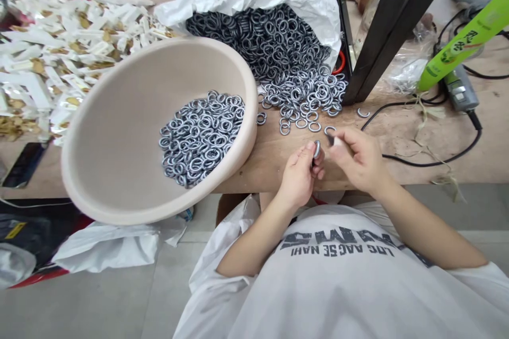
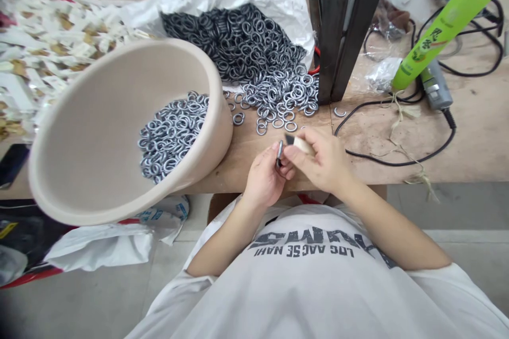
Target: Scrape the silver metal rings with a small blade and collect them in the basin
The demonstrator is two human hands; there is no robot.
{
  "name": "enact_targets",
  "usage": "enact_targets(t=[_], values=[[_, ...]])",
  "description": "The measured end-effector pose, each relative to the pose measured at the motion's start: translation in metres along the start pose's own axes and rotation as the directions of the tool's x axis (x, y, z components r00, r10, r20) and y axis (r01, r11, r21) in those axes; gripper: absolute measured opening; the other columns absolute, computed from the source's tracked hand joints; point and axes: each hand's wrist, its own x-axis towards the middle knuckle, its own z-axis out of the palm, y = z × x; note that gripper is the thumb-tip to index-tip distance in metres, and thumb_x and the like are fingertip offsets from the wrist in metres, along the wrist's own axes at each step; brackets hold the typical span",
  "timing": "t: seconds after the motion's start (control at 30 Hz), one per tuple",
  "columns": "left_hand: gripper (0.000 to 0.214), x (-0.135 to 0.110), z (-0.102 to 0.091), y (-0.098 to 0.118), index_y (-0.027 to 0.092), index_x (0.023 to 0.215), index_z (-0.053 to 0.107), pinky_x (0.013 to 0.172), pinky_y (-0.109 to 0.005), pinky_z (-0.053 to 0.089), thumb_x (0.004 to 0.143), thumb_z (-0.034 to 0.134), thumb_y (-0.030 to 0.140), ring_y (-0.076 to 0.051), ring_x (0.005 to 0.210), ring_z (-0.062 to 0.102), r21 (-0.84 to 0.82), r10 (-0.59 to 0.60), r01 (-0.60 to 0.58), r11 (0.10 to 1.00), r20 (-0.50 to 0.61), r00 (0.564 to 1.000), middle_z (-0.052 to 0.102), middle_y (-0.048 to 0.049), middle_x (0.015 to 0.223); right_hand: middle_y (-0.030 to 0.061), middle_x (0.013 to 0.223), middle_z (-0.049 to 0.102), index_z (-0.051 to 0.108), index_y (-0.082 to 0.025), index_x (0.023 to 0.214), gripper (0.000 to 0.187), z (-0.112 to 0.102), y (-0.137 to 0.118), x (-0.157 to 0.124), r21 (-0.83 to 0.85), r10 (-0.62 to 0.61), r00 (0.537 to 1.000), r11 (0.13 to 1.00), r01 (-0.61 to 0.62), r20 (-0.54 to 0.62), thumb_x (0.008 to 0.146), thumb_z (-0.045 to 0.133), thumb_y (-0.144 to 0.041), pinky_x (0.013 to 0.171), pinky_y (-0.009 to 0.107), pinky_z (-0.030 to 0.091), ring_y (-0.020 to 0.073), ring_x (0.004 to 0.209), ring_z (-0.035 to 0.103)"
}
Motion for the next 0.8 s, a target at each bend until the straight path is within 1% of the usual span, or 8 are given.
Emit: enact_targets(t=[0.13, 0.33, 0.4, 0.5, 0.57, 0.63, 0.7, 0.8], values=[[0.041, -0.002, 0.004, 0.004, 0.019, 0.073, 0.051, 0.048, -0.020, 0.035, 0.079, 0.076, 0.051, -0.007, 0.054, 0.037, -0.006, -0.001, 0.000, 1.000, -0.114, 0.993, 0.041, 0.0050, 0.065, 0.0024, 0.076, 0.060, 0.061, -0.021, 0.082, 0.031, 0.000, -0.007, -0.011, -0.287, -0.092, 0.983, 0.948, 0.135, 0.160, 0.100, 0.052, -0.046, 0.064, 0.031, 0.037, 0.0164, 0.069, 0.054], [0.040, -0.003, 0.005, 0.004, 0.018, 0.075, 0.053, 0.047, -0.020, 0.036, 0.078, 0.077, 0.050, -0.007, 0.055, 0.039, -0.030, -0.032, 0.029, 0.999, -0.125, 0.992, 0.043, 0.0045, 0.066, 0.0025, 0.073, 0.059, 0.058, -0.020, 0.077, 0.039, 0.005, -0.009, -0.013, -0.394, -0.143, 0.976, 0.897, 0.198, 0.164, 0.101, 0.048, -0.049, 0.060, 0.031, 0.030, 0.0155, 0.066, 0.051], [0.041, -0.006, 0.005, 0.002, 0.018, 0.074, 0.052, 0.047, -0.020, 0.036, 0.079, 0.077, 0.051, -0.006, 0.053, 0.038, -0.023, -0.029, 0.027, 0.999, -0.085, 0.996, 0.042, 0.0050, 0.065, 0.0022, 0.070, 0.058, 0.056, -0.021, 0.074, 0.043, 0.001, -0.003, -0.008, -0.389, -0.092, 0.984, 0.910, 0.144, 0.150, 0.102, 0.044, -0.051, 0.060, 0.031, 0.029, 0.0155, 0.064, 0.051], [0.044, -0.012, 0.003, -0.001, 0.018, 0.069, 0.049, 0.049, -0.020, 0.037, 0.083, 0.074, 0.051, -0.006, 0.052, 0.035, 0.002, -0.047, 0.047, 0.999, 0.049, 0.998, 0.038, 0.0057, 0.063, 0.0016, 0.064, 0.056, 0.055, -0.021, 0.072, 0.050, -0.011, 0.014, 0.005, -0.414, 0.132, 0.991, 0.902, -0.124, -0.010, 0.104, 0.037, -0.055, 0.059, 0.030, 0.029, 0.0164, 0.061, 0.050], [0.043, -0.014, -0.001, -0.001, 0.017, 0.068, 0.049, 0.051, -0.020, 0.040, 0.084, 0.073, 0.050, -0.006, 0.052, 0.037, 0.023, -0.055, 0.054, 0.998, 0.083, 0.995, 0.040, 0.0054, 0.063, 0.0039, 0.071, 0.062, 0.062, -0.021, 0.079, 0.049, -0.016, 0.025, 0.014, -0.469, 0.222, 0.973, 0.855, -0.223, -0.059, 0.103, 0.038, -0.056, 0.063, 0.031, 0.033, 0.0192, 0.068, 0.056], [0.039, -0.011, -0.007, 0.001, 0.016, 0.071, 0.054, 0.053, -0.020, 0.043, 0.084, 0.074, 0.047, -0.006, 0.055, 0.043, 0.042, -0.034, 0.032, 0.999, 0.051, 0.998, 0.047, 0.0039, 0.066, 0.0083, 0.094, 0.070, 0.069, -0.021, 0.102, 0.040, -0.016, 0.032, 0.021, -0.563, 0.226, 0.974, 0.802, -0.200, -0.024, 0.100, 0.047, -0.054, 0.068, 0.032, 0.037, 0.0240, 0.082, 0.062], [0.032, -0.005, -0.014, 0.005, 0.014, 0.081, 0.062, 0.057, -0.020, 0.047, 0.082, 0.076, 0.043, -0.006, 0.058, 0.049, 0.062, -0.014, 0.012, 0.998, 0.016, 1.000, 0.056, 0.0014, 0.072, 0.0119, 0.112, 0.069, 0.067, -0.023, 0.123, 0.041, -0.012, 0.035, 0.025, -0.653, 0.222, 0.975, 0.741, -0.153, 0.024, 0.096, 0.056, -0.051, 0.070, 0.034, 0.038, 0.0281, 0.090, 0.064], [0.029, 0.004, -0.026, 0.012, 0.014, 0.101, 0.068, 0.061, -0.019, 0.051, 0.081, 0.076, 0.034, -0.007, 0.061, 0.055, 0.086, 0.016, -0.014, 0.996, -0.028, 0.999, 0.064, -0.0003, 0.076, 0.0129, 0.114, 0.066, 0.068, -0.023, 0.121, 0.035, -0.004, 0.038, 0.029, -0.709, 0.233, 0.972, 0.693, -0.133, 0.045, 0.094, 0.061, -0.043, 0.069, 0.035, 0.039, 0.0291, 0.090, 0.064]])
